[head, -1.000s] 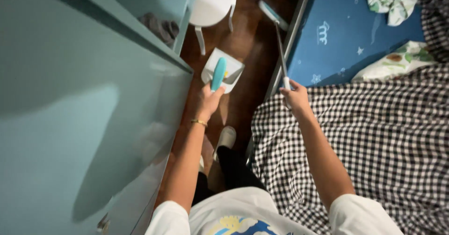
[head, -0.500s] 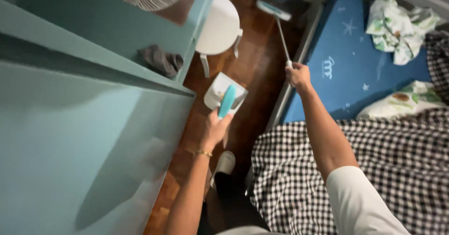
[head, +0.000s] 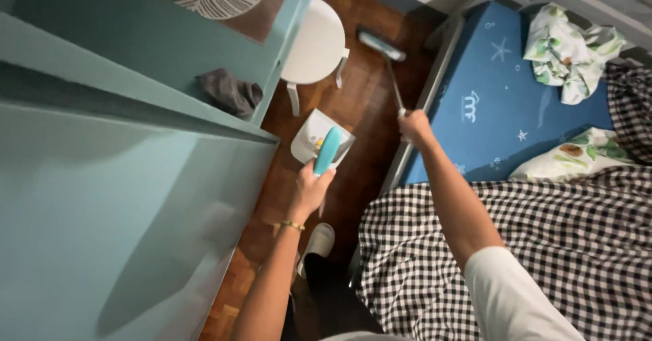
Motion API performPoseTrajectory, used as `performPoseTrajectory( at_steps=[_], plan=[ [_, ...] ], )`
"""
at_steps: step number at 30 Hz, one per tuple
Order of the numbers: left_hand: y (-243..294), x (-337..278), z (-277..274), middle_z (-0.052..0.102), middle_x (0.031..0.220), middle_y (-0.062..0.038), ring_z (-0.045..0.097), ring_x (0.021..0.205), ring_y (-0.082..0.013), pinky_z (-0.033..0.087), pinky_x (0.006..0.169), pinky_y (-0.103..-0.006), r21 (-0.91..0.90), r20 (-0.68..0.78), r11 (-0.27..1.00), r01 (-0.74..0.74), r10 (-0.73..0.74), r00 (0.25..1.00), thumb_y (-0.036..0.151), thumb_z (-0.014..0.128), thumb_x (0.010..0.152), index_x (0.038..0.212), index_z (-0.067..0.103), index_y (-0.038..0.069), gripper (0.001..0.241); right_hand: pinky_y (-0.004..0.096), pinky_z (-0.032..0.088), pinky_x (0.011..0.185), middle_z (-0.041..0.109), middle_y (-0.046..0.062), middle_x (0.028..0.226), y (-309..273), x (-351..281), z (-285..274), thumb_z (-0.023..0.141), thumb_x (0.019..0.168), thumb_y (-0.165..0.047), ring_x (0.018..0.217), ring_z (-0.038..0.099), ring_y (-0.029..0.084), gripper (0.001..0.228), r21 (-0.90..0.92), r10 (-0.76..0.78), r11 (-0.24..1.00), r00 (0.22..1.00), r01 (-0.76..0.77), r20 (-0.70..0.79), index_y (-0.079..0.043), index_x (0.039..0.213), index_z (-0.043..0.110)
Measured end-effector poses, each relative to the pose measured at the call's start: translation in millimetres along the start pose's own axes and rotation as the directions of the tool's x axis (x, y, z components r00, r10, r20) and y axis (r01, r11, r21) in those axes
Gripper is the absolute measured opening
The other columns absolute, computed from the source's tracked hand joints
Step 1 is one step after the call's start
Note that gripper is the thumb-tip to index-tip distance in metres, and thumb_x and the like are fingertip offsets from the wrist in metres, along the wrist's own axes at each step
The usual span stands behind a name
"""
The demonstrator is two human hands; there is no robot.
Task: Sweeping the parquet floor using a broom and collecting dust into a dustpan.
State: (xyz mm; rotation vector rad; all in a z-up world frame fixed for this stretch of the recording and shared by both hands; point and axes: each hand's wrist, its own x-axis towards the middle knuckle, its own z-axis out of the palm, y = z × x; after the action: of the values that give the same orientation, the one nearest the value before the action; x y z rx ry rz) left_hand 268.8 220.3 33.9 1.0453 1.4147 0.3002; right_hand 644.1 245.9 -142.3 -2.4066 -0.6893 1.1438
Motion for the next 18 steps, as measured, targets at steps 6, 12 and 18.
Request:
performPoseTrajectory(
  at_steps=[6,12,18],
  plan=[
    [-5,0,-2,0.066,0.081,-0.013,0.065,0.081,-0.0271,0.049,0.069,-0.0441,0.005,-0.046,0.999,-0.053,0.054,0.998,0.04,0.072,0.081,0.098,0.07,0.011,0.034,0.058,0.056,0.088,0.075,0.023,0.095,32,-128,32,0.062,0.092,-0.04,0.1,0.071,0.045,0.035,-0.301,-0.088,0.949,0.995,0.095,0.036,-0.012,0.107,0.077],
    [-16,9,2,0.072,0.096,-0.016,0.07,0.098,-0.0337,0.053,0.08,-0.0482,0.06,-0.043,0.996,-0.069,0.072,0.996,0.045,0.074,0.076,0.11,0.069,0.01,0.049,0.059,0.05,0.102,0.071,0.034,0.111,32,-231,34,0.059,0.097,-0.036,0.115,0.065,0.05,0.047,-0.226,0.008,0.974,0.998,0.005,0.055,-0.001,0.125,0.071],
    [-19,2,2,0.072,0.101,-0.015,0.07,0.104,-0.0322,0.054,0.083,-0.0471,0.099,-0.046,0.991,-0.087,0.092,0.995,0.045,0.074,0.078,0.113,0.07,0.012,0.048,0.054,0.055,0.095,0.075,0.028,0.104,52,-266,38,0.059,0.094,-0.041,0.099,0.074,0.039,0.049,-0.233,0.088,0.971,0.99,-0.061,0.107,-0.012,0.131,0.07]
  ],
)
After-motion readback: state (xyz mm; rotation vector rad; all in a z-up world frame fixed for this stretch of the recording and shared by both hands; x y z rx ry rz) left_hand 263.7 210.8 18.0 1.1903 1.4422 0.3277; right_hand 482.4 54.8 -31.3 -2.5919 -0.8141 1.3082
